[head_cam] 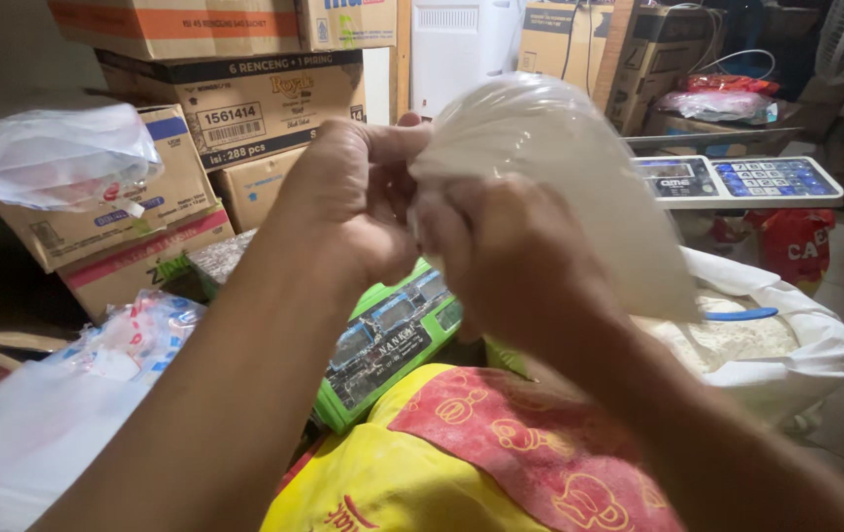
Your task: The person scoops flour from a large sack into a small plastic bag using a blue scoop, places the bag on a digital scale, and adjusts the amount to reach a target weight. They then tie the bag closed and set it aside before repeating the process with a new bag.
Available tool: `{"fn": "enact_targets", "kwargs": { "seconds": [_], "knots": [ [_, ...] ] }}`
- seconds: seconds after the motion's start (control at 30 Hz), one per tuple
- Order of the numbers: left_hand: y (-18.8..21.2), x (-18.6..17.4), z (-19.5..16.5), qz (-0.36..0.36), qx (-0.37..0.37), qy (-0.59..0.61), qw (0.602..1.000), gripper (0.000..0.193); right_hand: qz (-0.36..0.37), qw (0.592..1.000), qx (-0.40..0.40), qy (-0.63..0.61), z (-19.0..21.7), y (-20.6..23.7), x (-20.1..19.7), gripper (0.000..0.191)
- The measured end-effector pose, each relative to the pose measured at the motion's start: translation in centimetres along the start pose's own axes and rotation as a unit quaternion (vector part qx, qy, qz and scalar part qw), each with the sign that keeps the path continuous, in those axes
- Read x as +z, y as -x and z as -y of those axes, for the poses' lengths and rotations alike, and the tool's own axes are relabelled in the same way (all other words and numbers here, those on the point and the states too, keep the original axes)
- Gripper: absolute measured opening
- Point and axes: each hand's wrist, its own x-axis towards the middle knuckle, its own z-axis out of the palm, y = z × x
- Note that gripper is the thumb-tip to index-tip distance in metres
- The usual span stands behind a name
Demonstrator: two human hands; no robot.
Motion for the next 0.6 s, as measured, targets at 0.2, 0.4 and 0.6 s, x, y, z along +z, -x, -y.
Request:
{"fn": "enact_targets", "kwargs": {
  "seconds": [0.2, 0.4, 0.6],
  "knots": [
    [-1.1, 0.2, -0.2, 0.166, 0.001, -0.298, 0.940, 0.024, 0.047, 0.999, 0.007, -0.024, -3.9, 0.2, -2.4, 0.023],
    [-1.6, -3.3, 0.1, 0.217, -0.013, -0.280, 0.935, 0.006, 0.088, 0.909, 0.123, -0.389, -5.9, 1.5, 1.5, 0.026],
    [1.4, -5.3, 2.7, 0.237, 0.078, -0.258, 0.933, 0.003, 0.122, 0.583, 0.394, -0.700, -7.7, 3.7, 3.0, 0.024]
  ]
}}
